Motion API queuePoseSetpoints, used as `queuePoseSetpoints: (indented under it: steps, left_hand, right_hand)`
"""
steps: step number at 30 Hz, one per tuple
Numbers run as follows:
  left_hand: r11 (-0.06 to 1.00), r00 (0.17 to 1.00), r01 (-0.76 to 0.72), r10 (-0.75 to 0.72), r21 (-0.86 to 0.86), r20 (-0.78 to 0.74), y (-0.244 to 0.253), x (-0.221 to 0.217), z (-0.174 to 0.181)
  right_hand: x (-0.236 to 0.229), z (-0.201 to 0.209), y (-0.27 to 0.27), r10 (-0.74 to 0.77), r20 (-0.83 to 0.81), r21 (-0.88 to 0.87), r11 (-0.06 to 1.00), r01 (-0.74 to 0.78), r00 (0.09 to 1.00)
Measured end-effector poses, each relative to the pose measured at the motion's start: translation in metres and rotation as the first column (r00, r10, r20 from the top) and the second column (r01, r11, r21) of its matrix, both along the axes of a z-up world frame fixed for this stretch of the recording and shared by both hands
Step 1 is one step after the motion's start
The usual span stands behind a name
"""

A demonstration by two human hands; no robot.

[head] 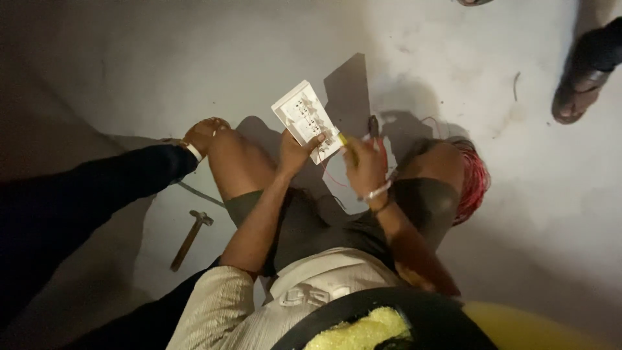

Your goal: Wiring and assembling an electrical switchboard.

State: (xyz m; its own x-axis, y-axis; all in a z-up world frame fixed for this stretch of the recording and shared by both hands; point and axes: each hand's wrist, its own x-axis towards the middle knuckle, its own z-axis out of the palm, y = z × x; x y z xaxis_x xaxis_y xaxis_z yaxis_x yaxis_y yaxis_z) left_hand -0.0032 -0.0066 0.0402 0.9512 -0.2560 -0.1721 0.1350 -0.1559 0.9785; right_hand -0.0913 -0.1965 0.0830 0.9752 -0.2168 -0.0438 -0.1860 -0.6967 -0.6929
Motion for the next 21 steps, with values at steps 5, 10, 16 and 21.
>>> queuePoseSetpoints:
  steps: [5,10,16,21]
  left_hand:
    - [0.985,0.997,0.065,-0.072,0.157,0.036,-0.023,-0.002,0.005]
    - [0.994,0.995,0.039,-0.049,0.104,0.091,-0.028,-0.007,0.004]
    - [0.989,0.988,0.079,-0.094,0.126,0.124,-0.030,-0.009,-0.002]
    - [0.970,0.997,0.042,-0.057,0.238,0.055,-0.032,-0.007,0.010]
  right_hand:
    - [-0.017,0.068,0.010,0.018,0.188,0.056,0.998,-0.029,0.982]
    - [-0.018,0.059,0.010,-0.058,0.149,0.008,0.998,0.057,0.987]
    - [-0.017,0.065,0.006,-0.001,0.141,-0.113,0.993,0.017,0.990]
    - [-0.007,0.077,0.012,0.064,0.308,-0.287,0.957,0.029,0.949]
